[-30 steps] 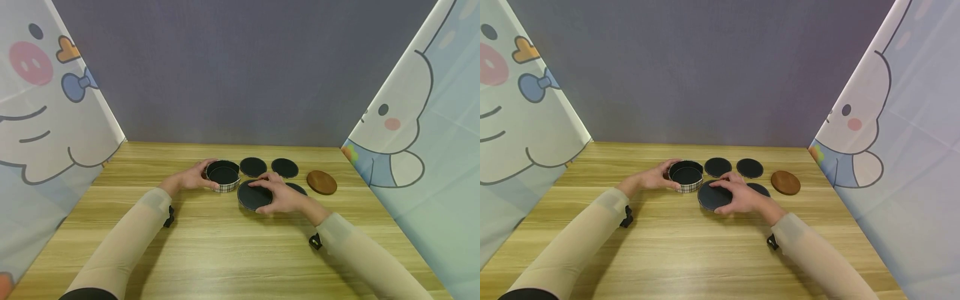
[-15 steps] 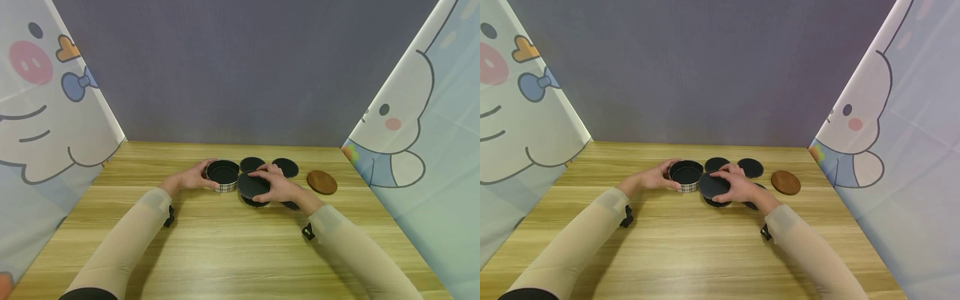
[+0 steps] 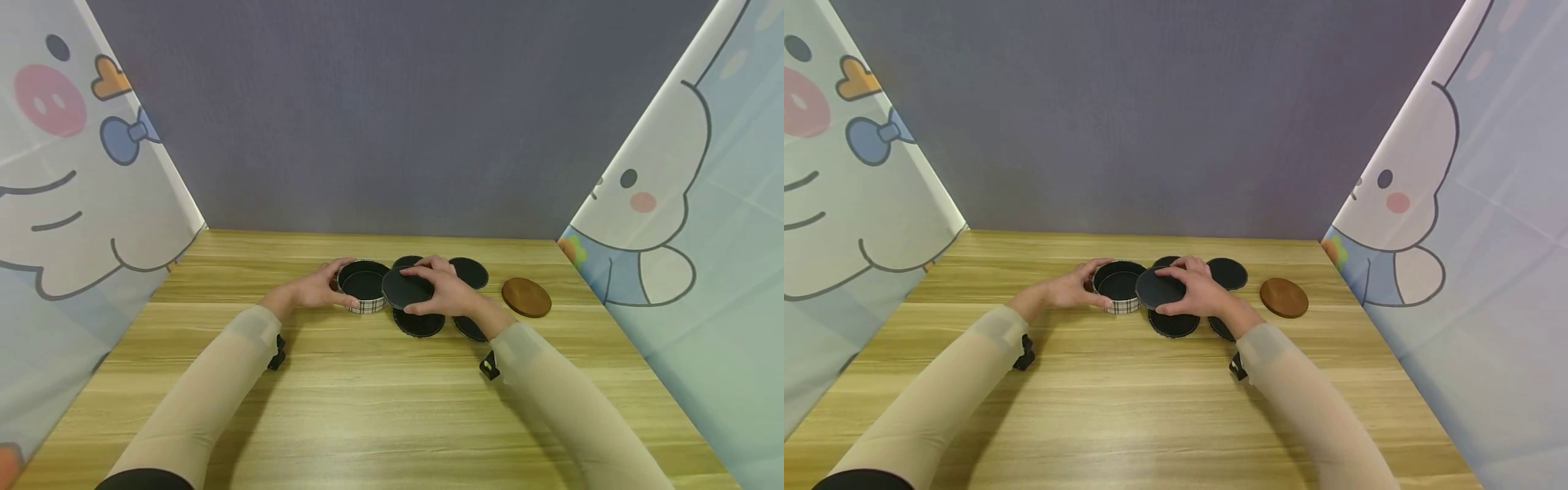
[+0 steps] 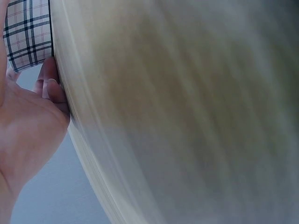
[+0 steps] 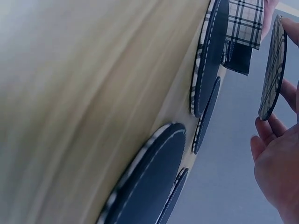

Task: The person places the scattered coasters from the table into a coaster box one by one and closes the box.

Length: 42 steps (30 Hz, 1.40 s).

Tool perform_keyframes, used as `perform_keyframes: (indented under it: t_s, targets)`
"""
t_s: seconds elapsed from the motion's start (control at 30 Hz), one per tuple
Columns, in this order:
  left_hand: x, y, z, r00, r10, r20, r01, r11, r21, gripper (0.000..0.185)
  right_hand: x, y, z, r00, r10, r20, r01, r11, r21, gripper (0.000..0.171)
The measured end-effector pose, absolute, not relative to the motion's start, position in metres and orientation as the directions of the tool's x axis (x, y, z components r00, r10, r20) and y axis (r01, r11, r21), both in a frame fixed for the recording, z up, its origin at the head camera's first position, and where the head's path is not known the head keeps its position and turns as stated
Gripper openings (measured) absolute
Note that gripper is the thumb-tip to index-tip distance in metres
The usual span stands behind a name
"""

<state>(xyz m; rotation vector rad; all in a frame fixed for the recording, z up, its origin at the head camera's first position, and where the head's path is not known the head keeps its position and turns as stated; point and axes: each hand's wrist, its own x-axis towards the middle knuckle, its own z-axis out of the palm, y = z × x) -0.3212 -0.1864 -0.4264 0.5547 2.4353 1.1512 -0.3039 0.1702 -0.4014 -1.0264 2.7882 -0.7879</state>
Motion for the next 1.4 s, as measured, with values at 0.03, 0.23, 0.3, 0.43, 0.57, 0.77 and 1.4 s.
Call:
perform_keyframes:
  t_s: [0.03, 0.23, 0.3, 0.43, 0.57, 0.77, 1.4]
  targets:
    - [-0.321, -0.186, -0.426, -0.847, 0.503, -0.176, 0.183, 0.585, 0.79, 0.115, -0.305, 0.169, -0.401, -0.778, -0.619, 0.106, -0.583, 0.65, -0.487, 0.077]
    - [-0.322, -0.187, -0.426, -0.853, 0.489, -0.183, 0.183, 0.609, 0.771, 0.116, -0.311, 0.159, -0.4, -0.789, -0.609, 0.083, -0.563, 0.662, -0.495, 0.078]
    - [-0.322, -0.187, -0.426, -0.852, 0.49, -0.185, 0.183, 0.609, 0.772, 0.116, -0.313, 0.157, -0.401, -0.79, -0.608, 0.08, -0.562, 0.666, -0.491, 0.078]
    - [-0.322, -0.187, -0.426, -0.846, 0.499, -0.186, 0.18, 0.598, 0.781, 0.116, -0.316, 0.151, -0.403, -0.794, -0.601, 0.085, -0.56, 0.671, -0.486, 0.078]
    - [-0.322, -0.187, -0.427, -0.842, 0.508, -0.183, 0.184, 0.588, 0.788, 0.119, -0.319, 0.144, -0.405, -0.799, -0.596, 0.081, -0.554, 0.677, -0.486, 0.078]
    - [-0.322, -0.186, -0.426, -0.837, 0.517, -0.182, 0.187, 0.581, 0.792, 0.122, -0.323, 0.132, -0.403, -0.806, -0.587, 0.078, -0.551, 0.696, -0.461, 0.08]
    - [-0.322, -0.186, -0.426, -0.843, 0.5, -0.197, 0.171, 0.597, 0.784, 0.116, -0.332, 0.099, -0.402, -0.825, -0.564, 0.019, -0.496, 0.709, -0.502, 0.08]
